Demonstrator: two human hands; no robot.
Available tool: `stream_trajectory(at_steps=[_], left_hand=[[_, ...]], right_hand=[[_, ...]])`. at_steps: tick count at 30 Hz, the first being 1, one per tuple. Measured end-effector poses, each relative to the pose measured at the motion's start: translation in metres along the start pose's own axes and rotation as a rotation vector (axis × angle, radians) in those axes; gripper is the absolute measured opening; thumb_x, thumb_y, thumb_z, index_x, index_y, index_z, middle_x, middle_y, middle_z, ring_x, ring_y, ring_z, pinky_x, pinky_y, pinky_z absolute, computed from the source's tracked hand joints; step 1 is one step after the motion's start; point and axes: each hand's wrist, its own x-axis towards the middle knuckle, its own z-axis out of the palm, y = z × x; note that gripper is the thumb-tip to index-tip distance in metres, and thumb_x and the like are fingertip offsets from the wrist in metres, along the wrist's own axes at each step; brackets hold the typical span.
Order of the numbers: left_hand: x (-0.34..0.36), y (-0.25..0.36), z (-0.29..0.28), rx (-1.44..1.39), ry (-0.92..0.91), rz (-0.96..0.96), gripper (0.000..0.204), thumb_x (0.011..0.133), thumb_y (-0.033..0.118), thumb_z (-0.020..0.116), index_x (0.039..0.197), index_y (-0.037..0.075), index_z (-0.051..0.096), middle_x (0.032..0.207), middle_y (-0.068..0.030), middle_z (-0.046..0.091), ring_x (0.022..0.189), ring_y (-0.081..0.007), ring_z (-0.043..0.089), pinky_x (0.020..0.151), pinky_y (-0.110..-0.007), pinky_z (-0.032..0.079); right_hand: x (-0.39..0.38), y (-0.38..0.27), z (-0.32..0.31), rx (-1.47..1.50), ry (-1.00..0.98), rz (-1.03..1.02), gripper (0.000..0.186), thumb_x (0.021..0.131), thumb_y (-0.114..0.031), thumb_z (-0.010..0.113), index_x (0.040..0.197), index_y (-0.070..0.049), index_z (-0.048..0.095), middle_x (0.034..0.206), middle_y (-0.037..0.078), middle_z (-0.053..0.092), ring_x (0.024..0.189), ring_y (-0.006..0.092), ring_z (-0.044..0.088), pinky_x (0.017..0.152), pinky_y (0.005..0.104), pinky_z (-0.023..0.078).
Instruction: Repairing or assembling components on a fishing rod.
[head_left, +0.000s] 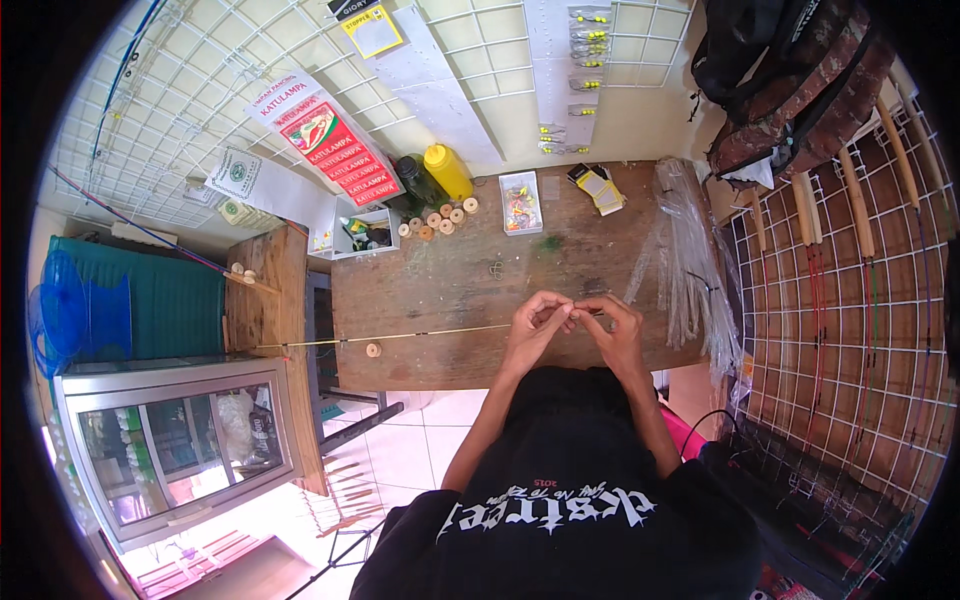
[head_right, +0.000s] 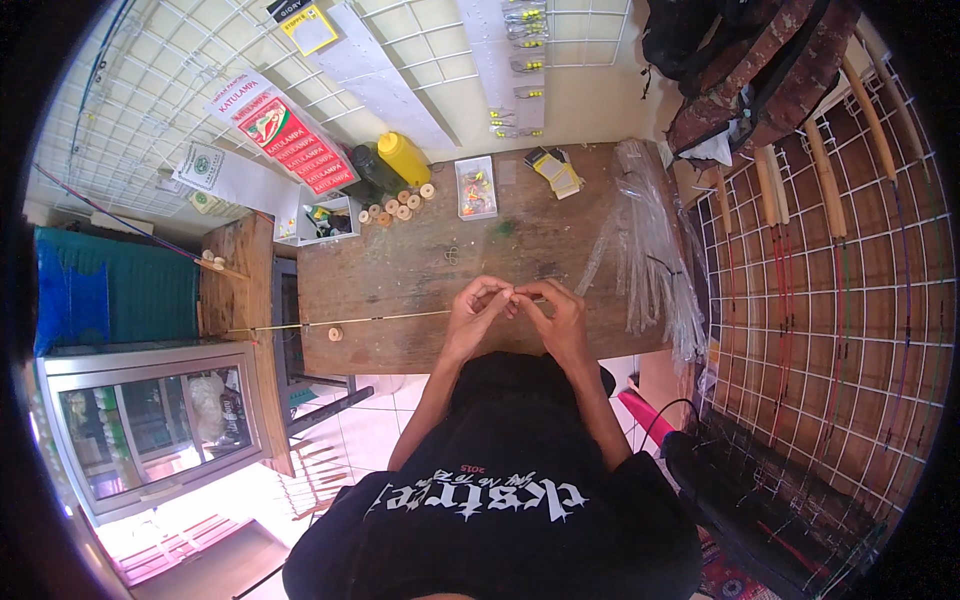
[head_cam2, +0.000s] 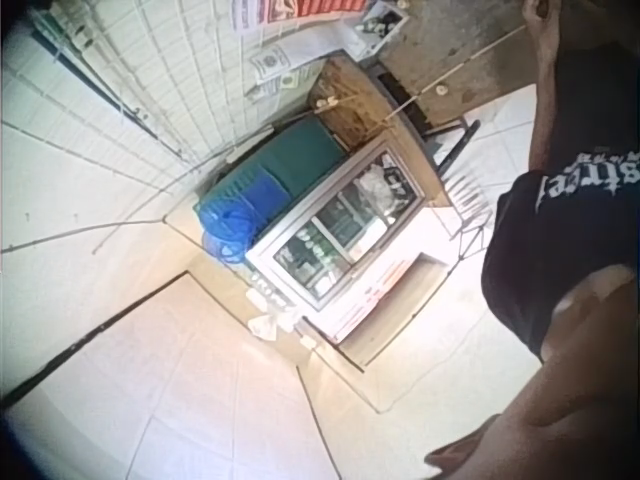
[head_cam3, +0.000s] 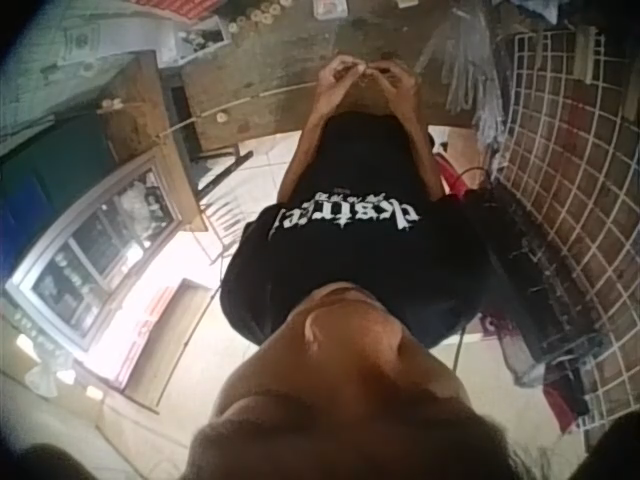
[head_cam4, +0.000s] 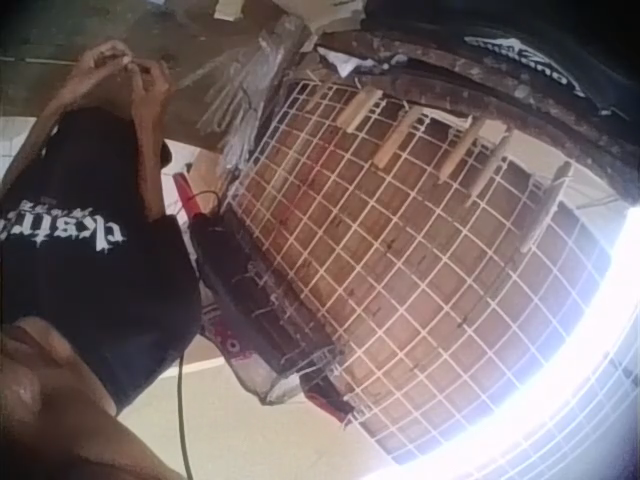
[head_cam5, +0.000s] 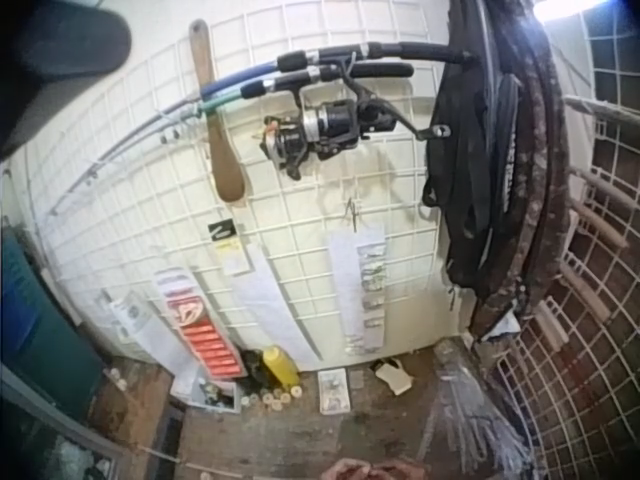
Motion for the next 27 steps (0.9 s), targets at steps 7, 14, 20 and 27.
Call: stream_trajectory(at_steps=[7,14,20,27], left_hand=[[0.002,0.006,0.002,0.130,-0.008,0.014,0.012,0.094,0.012,0.055,0.097,0.001,0.055,0.085,-0.0052,0.063,0.076,-0.0108,0.060,0.067,-0.025,0.050],[0.006,0.023,0.009,0.212,0.033,0.066,0.011,0.094,0.012,0.055,0.098,0.001,0.054,0.103,-0.0096,0.060,0.079,-0.0105,0.061,0.068,-0.025,0.050],[0.013,0.028,0.002,0.270,0.063,0.073,0.011,0.094,0.013,0.055,0.097,0.003,0.053,0.091,-0.0049,0.059,0.075,-0.0093,0.057,0.066,-0.024,0.047],[0.019,0.025,0.003,0.147,0.048,0.068,0.013,0.095,0.016,0.055,0.095,0.004,0.052,0.081,-0.0001,0.055,0.066,-0.0064,0.049,0.060,-0.022,0.042]], right_hand=[[0.000,0.010,-0.001,0.022,-0.015,0.053,0.013,0.077,-0.005,0.071,0.090,-0.001,0.069,0.081,0.011,0.067,0.076,0.0175,0.064,0.069,0.0295,0.049],[0.000,0.017,-0.008,0.009,0.008,0.087,0.015,0.076,-0.004,0.071,0.090,-0.002,0.068,0.080,0.009,0.067,0.074,0.0158,0.064,0.069,0.0292,0.049],[0.000,0.028,-0.016,0.009,0.012,0.098,0.015,0.075,-0.002,0.070,0.090,-0.001,0.069,0.081,0.008,0.068,0.076,0.0130,0.063,0.071,0.0268,0.048],[-0.004,0.041,-0.024,-0.059,0.017,0.120,0.017,0.076,-0.002,0.069,0.093,-0.001,0.067,0.084,0.010,0.067,0.078,0.0189,0.065,0.073,0.0311,0.049]])
